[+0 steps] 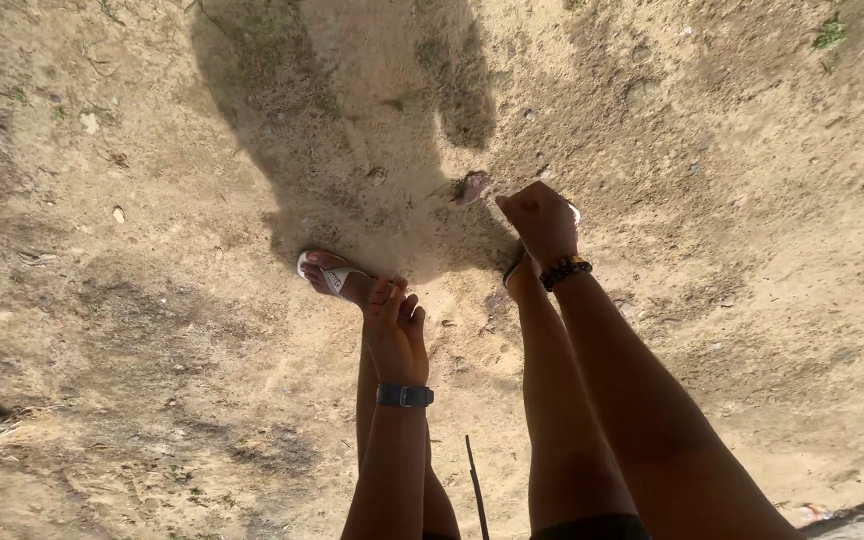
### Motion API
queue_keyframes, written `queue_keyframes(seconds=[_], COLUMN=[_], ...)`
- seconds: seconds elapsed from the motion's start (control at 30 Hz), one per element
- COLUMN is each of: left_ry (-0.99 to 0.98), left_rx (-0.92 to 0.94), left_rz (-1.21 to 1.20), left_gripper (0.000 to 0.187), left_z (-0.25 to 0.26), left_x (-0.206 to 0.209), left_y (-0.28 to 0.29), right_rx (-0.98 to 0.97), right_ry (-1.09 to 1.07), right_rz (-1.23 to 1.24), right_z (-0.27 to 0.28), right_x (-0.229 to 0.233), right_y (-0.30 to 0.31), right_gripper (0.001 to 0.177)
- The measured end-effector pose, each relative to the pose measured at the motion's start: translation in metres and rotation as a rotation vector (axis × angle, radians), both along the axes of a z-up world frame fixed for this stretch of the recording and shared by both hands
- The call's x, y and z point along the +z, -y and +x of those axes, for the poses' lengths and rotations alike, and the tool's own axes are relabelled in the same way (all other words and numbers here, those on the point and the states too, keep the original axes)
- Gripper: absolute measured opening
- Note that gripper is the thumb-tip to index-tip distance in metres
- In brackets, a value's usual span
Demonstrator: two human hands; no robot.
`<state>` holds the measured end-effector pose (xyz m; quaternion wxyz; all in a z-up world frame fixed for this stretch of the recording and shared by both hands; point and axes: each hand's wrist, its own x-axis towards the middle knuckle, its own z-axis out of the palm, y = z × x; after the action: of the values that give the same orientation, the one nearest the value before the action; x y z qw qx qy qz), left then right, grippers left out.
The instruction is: Picking up small pieces of litter and debris from a dirt ground by hand.
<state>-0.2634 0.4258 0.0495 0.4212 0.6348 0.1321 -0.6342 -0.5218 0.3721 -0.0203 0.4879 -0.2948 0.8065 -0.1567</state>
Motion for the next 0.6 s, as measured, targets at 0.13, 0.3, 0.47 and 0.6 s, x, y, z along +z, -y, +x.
queue_keyframes(seconds=[0.13, 0.3, 0.47, 0.6], left_ry=[0.000, -0.020, -0.080, -0.201], left_rx=[-0.143, -0.265, -0.287, -0.192], left_rz=[0.034, -0.029, -0.106, -0.153], left_gripper=[0.033, 0.034, 0.032, 0.031], left_z=[-0.041, -0.101, -0.186, -0.260], left_x=[0.043, 0.084, 0.127, 0.149], left_y=[0.016, 0.039, 0.054, 0.068], right_rx=[-0.114, -0.189, -0.137, 0.128], right_ry=[-0.026, -0.063, -0.078, -0.091], right_rz=[-0.005, 0.007, -0.130, -0.268], right_z=[-0.034, -0.085, -0.162, -0.232], right_x=[0.014, 0.045, 0.088, 0.111], right_y=[-0.032, -0.052, -0.060, -0.047], right_gripper=[0.032, 0.023, 0.023, 0.048])
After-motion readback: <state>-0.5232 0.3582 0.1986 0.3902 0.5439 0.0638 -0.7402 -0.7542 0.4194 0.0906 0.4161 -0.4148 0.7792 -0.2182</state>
